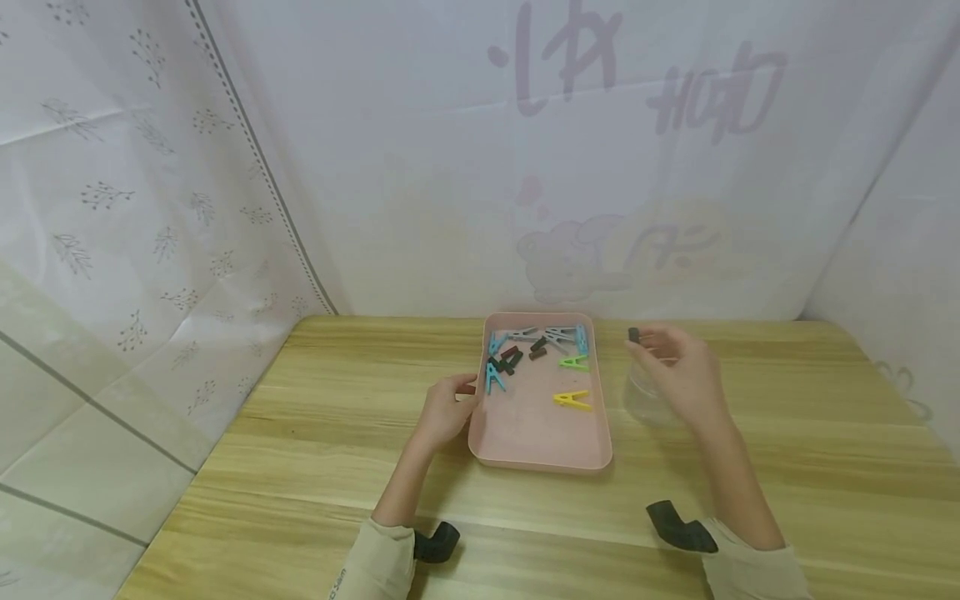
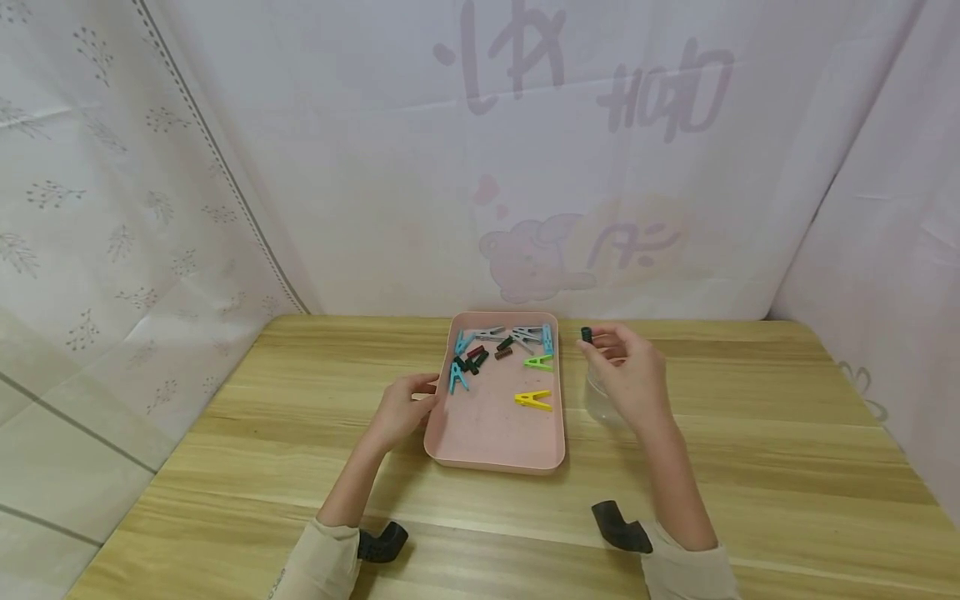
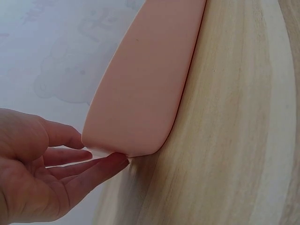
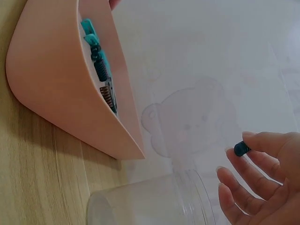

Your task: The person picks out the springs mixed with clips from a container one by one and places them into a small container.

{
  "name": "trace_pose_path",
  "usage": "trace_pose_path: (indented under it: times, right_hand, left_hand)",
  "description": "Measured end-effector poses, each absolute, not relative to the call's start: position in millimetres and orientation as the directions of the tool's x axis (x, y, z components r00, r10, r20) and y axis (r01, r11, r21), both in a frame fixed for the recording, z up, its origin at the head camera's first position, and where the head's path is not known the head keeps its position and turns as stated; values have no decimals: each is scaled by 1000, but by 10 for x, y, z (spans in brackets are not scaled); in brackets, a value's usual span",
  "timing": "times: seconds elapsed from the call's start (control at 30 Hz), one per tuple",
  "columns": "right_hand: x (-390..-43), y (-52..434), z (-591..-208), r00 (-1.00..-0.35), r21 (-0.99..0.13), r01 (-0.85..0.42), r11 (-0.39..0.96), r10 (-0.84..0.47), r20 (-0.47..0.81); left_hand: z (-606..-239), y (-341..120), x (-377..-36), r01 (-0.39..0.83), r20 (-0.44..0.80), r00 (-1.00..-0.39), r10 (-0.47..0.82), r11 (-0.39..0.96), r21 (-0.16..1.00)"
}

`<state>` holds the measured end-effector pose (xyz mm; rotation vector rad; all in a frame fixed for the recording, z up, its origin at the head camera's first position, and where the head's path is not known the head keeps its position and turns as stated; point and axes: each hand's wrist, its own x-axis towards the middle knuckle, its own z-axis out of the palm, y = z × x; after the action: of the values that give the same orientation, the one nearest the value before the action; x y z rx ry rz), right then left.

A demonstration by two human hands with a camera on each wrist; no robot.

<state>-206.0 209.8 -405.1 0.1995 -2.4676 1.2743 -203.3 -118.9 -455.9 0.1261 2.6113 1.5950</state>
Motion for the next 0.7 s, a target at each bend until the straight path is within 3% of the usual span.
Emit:
trace_pose_path:
  times: [0.7]
  right_hand:
    - [-2023, 2382, -4025, -942, -750, -263, 607, 7, 336]
  left_hand:
    - [-4550, -1180, -2021, 37, -14, -994, 107, 462, 886]
